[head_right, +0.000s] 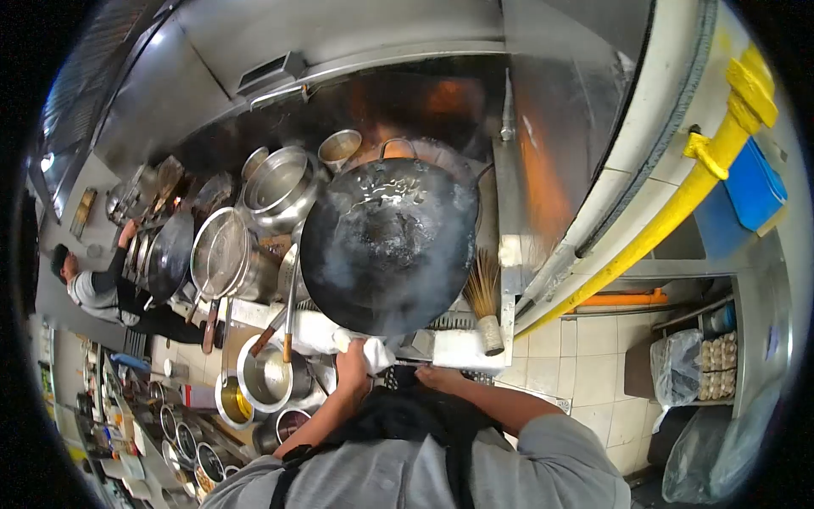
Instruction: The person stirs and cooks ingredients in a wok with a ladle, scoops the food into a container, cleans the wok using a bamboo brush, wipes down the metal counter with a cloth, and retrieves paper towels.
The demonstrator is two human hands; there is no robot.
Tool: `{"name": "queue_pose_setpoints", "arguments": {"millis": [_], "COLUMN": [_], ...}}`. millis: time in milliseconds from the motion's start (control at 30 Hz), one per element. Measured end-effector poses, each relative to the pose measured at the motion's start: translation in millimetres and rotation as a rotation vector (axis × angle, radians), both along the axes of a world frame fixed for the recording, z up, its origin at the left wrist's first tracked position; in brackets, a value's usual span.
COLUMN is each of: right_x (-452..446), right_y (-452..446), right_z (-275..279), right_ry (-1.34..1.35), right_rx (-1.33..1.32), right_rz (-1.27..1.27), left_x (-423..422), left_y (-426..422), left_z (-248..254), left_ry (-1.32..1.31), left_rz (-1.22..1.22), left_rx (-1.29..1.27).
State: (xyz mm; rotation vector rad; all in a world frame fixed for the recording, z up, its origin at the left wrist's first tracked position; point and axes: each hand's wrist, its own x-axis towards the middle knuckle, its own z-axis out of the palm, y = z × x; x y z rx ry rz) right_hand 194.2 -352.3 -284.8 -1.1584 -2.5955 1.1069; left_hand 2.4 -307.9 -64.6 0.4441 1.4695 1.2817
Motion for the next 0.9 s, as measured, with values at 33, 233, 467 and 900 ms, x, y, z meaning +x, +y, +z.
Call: {"name": "queue_pose_setpoints", "arguments": {"millis": [33,233,467,900], "right_x": [-1,17,12,66], "right_y": [-7,-41,19,-136], "right_z": [0,-10,-126,40], "right_ry": [-0.204,-0.508,-0.616,-0.386], "right_rx": [0.377,0.071,-0.532,-0.512], "right_rz": [0.094,-0.161,0.156,-0.722], "left_x": [-3,-10,-82,-197], "left_y": [-13,-52,-69,64], "left_z": [1,40,-18,-37], "left_ry": [0.053,0.142,-0.472,1.110], "left_rz": [-0.031,-0.211,-0.466,-0.471], "left_rx": [-0.045,-0.216,-0.371,-0.097]}}
